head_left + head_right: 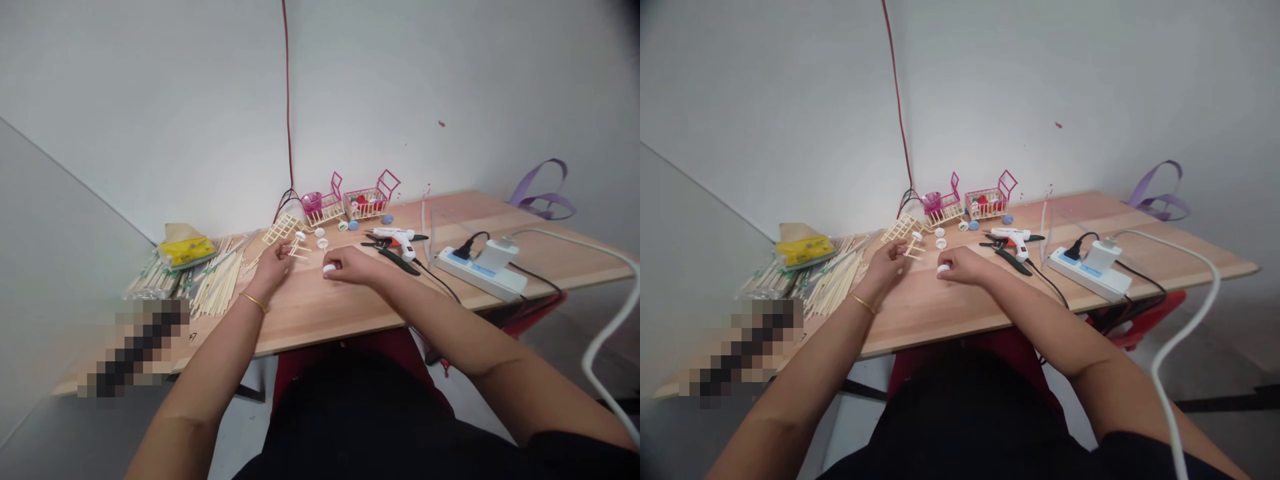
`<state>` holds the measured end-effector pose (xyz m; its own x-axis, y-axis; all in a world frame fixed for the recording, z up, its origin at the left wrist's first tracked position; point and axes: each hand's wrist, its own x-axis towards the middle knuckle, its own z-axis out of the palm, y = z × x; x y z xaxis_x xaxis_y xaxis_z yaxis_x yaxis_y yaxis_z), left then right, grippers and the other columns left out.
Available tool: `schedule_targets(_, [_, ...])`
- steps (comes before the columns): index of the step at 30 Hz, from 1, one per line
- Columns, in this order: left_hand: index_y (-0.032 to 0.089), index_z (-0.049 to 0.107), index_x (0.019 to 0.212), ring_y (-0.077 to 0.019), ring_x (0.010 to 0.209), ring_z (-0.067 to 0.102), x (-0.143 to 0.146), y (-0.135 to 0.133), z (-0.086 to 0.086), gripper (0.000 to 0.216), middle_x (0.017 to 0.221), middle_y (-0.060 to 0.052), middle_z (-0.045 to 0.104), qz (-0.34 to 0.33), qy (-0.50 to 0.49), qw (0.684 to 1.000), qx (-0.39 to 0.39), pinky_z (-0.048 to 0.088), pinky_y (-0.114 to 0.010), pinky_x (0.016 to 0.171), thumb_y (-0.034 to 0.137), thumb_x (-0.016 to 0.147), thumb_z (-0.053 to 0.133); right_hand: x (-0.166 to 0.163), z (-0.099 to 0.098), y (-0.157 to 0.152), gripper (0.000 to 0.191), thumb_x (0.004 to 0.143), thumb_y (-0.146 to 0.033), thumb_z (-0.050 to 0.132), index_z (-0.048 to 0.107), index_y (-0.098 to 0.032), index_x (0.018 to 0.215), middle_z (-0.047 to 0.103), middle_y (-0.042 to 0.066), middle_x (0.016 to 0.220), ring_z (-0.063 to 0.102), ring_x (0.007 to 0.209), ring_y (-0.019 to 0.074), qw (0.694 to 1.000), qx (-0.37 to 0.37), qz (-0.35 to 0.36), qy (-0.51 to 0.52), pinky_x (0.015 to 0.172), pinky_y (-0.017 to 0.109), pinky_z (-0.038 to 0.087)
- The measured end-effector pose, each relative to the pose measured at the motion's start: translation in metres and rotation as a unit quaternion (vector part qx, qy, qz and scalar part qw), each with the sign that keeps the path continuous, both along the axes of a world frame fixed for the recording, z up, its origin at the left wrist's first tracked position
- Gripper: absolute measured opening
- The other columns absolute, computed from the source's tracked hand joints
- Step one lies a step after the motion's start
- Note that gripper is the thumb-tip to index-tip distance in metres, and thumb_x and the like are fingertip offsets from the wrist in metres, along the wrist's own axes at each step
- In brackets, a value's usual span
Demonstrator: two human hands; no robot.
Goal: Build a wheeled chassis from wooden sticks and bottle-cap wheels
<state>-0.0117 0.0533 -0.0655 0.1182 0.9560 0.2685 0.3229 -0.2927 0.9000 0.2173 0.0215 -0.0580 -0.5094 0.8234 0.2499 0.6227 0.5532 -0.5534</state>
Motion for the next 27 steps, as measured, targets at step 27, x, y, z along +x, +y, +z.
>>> schedule_targets(27, [0.01,0.055,0.091,-0.0076,0.048,0.054,0.017,-0.014,0.015,0.032,0.063,-0.001,0.058,-0.029,-0.375,0.897,-0.234,0.046,-0.018,0.048,-0.006,0.063,0.056,-0.012,-0.005,-0.002,0.026,0.072,-0.041,0.069,0.064,-0.018,0.083,0.06,0.004,0.08,0.053,0.075,0.0167,0.992,0.097,-0.064,0.053,0.066,0.026,0.037])
